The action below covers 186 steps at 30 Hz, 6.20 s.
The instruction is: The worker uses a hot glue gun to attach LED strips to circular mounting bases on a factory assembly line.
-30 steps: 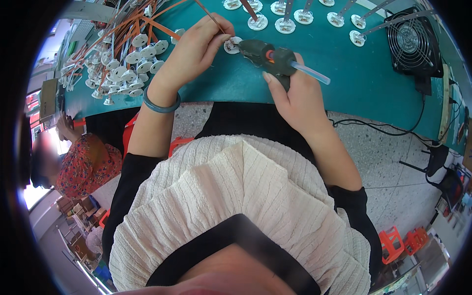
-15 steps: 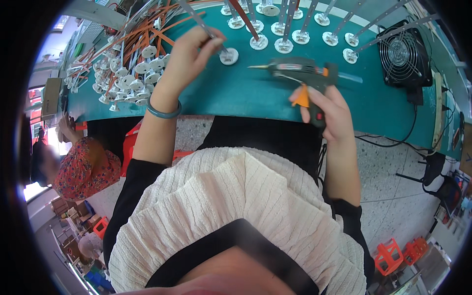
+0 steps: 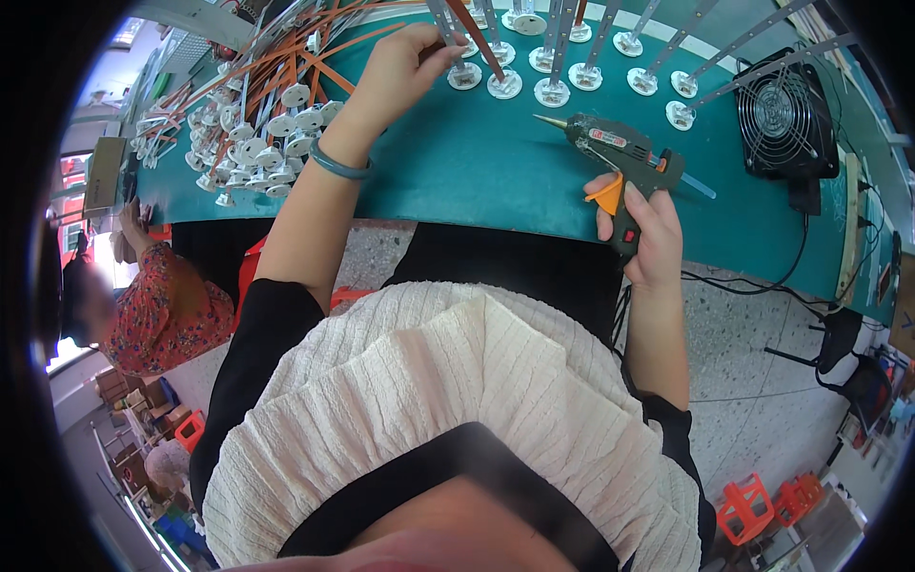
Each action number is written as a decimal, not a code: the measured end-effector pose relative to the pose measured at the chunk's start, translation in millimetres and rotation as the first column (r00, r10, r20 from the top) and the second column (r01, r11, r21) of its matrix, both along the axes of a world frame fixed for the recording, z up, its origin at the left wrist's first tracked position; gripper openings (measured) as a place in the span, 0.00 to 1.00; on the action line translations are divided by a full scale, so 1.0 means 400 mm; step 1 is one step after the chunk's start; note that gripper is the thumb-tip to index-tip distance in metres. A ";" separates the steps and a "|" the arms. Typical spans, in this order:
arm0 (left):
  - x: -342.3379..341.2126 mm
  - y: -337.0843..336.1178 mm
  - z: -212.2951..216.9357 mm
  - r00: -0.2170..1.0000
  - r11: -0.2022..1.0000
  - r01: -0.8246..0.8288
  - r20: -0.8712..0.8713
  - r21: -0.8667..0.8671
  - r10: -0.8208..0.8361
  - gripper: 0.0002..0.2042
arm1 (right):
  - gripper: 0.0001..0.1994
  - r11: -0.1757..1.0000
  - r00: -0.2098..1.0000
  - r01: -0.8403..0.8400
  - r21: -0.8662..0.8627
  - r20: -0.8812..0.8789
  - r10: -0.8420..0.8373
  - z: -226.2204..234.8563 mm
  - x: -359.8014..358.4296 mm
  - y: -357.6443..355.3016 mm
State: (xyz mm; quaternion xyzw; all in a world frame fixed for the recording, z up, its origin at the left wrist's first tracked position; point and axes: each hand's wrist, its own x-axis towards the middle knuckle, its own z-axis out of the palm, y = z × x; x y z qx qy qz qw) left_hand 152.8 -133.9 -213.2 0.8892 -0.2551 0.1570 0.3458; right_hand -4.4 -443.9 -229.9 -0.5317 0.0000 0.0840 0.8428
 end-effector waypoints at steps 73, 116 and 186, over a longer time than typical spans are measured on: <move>0.289 0.007 -0.025 0.938 1.000 -0.018 -0.345 0.022 0.024 0.22 | 0.04 0.440 0.820 0.554 -0.707 0.553 -0.146 0.089 0.014 -0.163; 0.214 0.046 0.091 0.834 0.830 -0.029 -0.471 -0.556 -0.286 0.34 | 0.08 0.514 0.901 0.381 -0.768 0.433 -0.021 0.311 0.058 -0.134; -0.156 -0.042 0.092 0.984 0.982 0.172 -0.039 -0.076 -0.175 0.09 | 0.27 0.222 0.991 0.090 -0.971 0.065 -0.118 0.051 0.001 -0.217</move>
